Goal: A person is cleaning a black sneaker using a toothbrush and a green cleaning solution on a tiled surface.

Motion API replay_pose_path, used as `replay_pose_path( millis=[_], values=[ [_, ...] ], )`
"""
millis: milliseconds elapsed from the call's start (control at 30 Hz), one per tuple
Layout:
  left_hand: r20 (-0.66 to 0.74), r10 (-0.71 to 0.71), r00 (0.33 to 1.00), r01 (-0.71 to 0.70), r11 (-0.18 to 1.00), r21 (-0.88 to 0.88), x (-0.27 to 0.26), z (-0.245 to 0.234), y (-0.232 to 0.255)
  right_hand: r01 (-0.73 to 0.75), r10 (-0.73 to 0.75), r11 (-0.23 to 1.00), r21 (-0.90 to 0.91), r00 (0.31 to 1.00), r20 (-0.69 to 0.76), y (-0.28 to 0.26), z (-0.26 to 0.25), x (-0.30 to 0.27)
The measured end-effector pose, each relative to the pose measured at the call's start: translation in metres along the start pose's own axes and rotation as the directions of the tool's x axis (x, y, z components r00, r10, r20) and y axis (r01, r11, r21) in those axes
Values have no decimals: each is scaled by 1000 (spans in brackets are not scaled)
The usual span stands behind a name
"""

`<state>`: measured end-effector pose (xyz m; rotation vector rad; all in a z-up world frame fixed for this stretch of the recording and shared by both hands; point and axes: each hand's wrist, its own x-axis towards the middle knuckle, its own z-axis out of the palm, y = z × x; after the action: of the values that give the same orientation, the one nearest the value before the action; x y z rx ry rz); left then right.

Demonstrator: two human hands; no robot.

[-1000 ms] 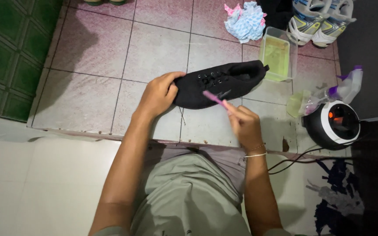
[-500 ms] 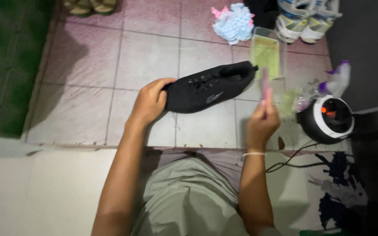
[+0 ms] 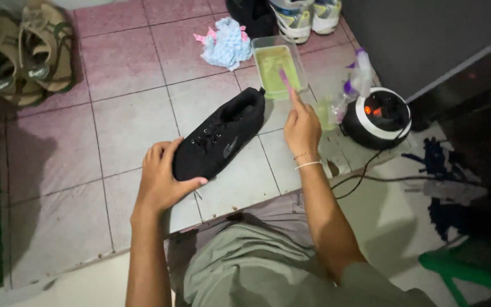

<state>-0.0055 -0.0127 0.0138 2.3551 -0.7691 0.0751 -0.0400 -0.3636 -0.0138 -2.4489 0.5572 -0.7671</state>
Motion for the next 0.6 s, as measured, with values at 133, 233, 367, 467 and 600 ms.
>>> replay_pose_path(
  millis=[133,233,367,467,600],
  values=[
    [-6,-7,1000,7,1000,29,-10,0,20,9,-7,999,32,997,-73,17,11,-5],
    [9,-38,999,38,999,30,-15,-2,33,56,-56,998,-6,992,-109,28,20,-4],
    [-13,-24,1000,25,999,42,-19,6,23,41,-38,999,24,993,-111,28,19,-5],
    [-38,-14,999,16,999,41,-20,10,18,33,-31,999,28,997,-72,25,15,-6],
    [-56,-12,998,14,999,34,-19,10,19,83,-75,994,72,991,-108,20,9,-7]
  ],
)
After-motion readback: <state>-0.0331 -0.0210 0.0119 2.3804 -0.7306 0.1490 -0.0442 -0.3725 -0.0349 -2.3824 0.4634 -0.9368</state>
